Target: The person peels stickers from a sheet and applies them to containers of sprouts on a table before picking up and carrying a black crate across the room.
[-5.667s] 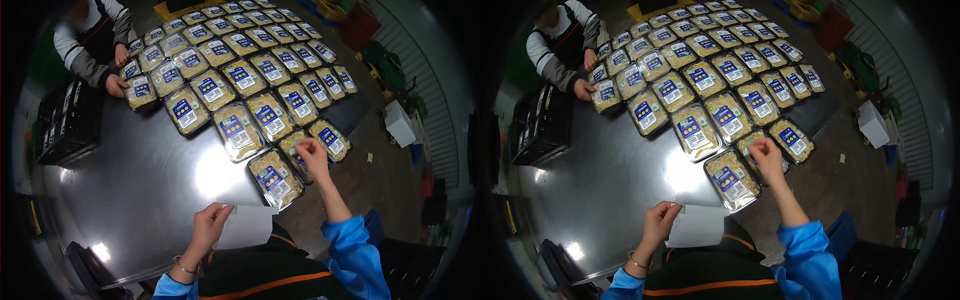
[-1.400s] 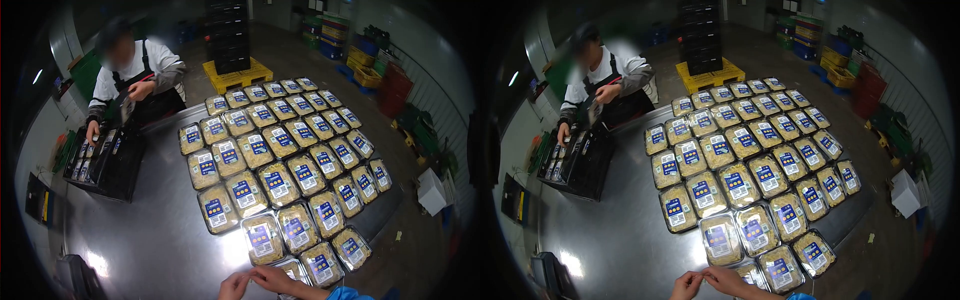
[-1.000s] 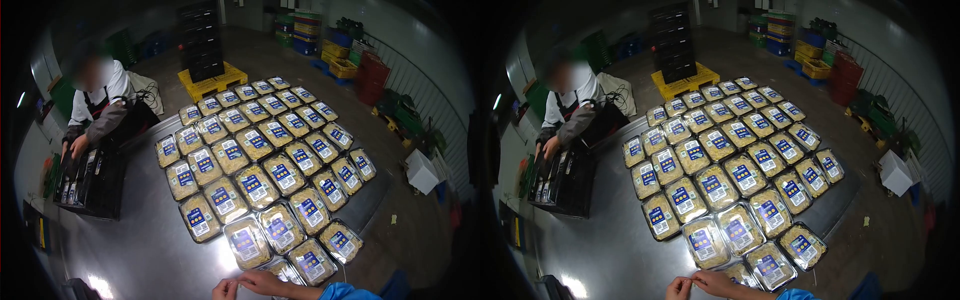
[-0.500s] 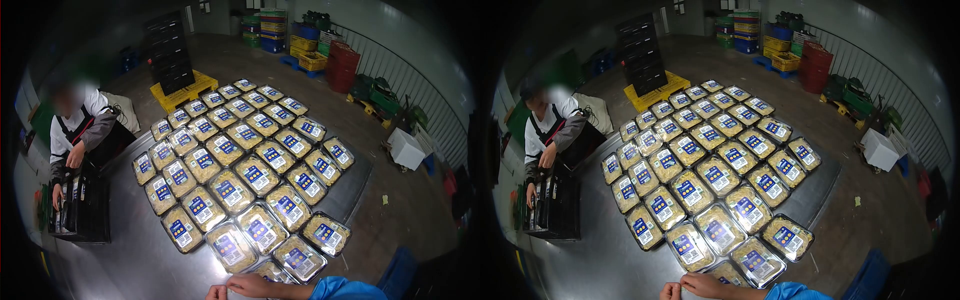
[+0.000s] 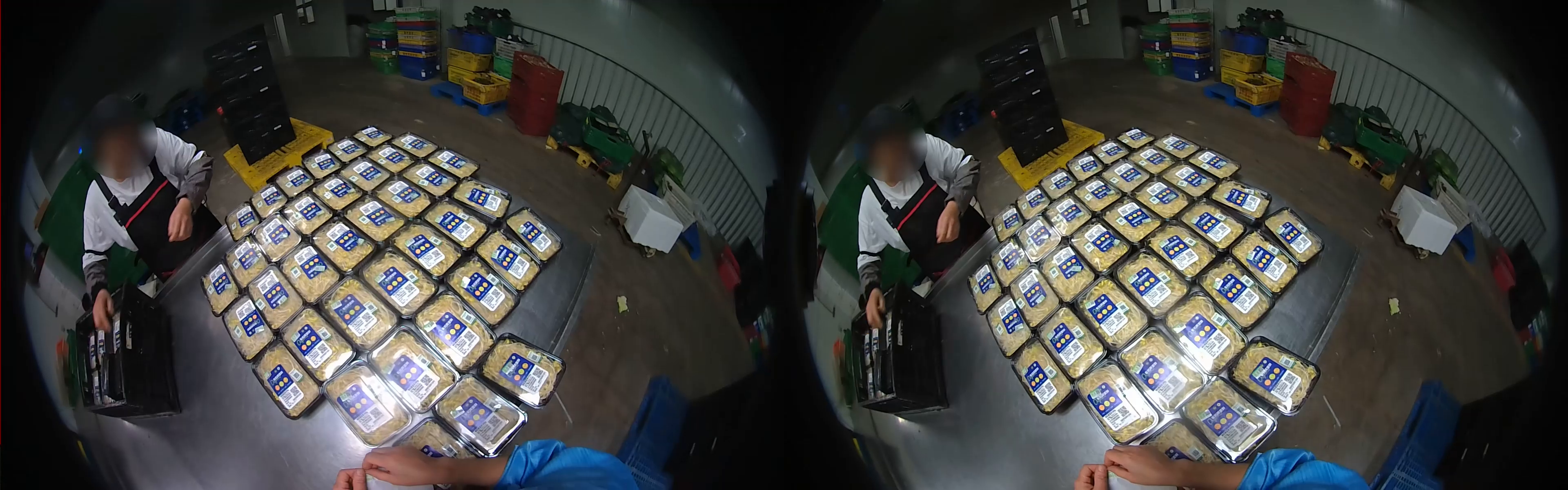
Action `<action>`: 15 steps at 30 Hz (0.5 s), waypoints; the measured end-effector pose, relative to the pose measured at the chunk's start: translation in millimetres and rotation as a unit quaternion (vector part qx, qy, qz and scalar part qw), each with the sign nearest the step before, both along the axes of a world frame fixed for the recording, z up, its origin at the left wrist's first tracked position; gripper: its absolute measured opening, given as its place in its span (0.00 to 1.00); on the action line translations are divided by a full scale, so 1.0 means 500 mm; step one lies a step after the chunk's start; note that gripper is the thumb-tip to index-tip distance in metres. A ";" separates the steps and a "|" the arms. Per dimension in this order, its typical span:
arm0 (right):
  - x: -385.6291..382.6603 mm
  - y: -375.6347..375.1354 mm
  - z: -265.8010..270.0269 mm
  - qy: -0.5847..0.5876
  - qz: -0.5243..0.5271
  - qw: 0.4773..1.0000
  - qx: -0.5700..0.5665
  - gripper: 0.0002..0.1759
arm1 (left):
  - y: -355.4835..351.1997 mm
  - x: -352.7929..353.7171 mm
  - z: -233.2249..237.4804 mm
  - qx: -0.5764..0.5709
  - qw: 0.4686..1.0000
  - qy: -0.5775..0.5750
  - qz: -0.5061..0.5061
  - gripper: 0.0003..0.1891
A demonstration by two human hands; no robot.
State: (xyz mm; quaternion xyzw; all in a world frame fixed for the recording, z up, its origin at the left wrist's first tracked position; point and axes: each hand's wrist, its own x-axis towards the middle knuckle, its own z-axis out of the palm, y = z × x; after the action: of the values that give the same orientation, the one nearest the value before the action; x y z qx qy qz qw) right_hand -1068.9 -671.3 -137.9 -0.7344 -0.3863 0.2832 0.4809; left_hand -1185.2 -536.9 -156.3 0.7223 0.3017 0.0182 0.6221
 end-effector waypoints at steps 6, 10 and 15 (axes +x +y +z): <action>-0.005 -0.003 -0.002 -0.013 0.000 1.000 0.012 0.09 | -0.010 0.006 0.010 -0.010 1.000 -0.018 0.013 0.10; -0.004 -0.006 0.004 -0.001 0.005 1.000 0.008 0.09 | -0.005 0.001 0.003 -0.005 1.000 -0.013 0.010 0.10; -0.013 -0.001 -0.013 -0.014 -0.020 1.000 0.009 0.08 | -0.005 0.003 0.016 0.004 1.000 0.004 -0.007 0.10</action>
State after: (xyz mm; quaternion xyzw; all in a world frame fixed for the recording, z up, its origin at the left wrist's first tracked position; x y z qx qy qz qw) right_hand -1075.2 -671.9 -144.4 -0.7413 -0.3810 0.2596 0.4878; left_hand -1183.5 -539.5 -148.3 0.7273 0.2989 0.0121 0.6177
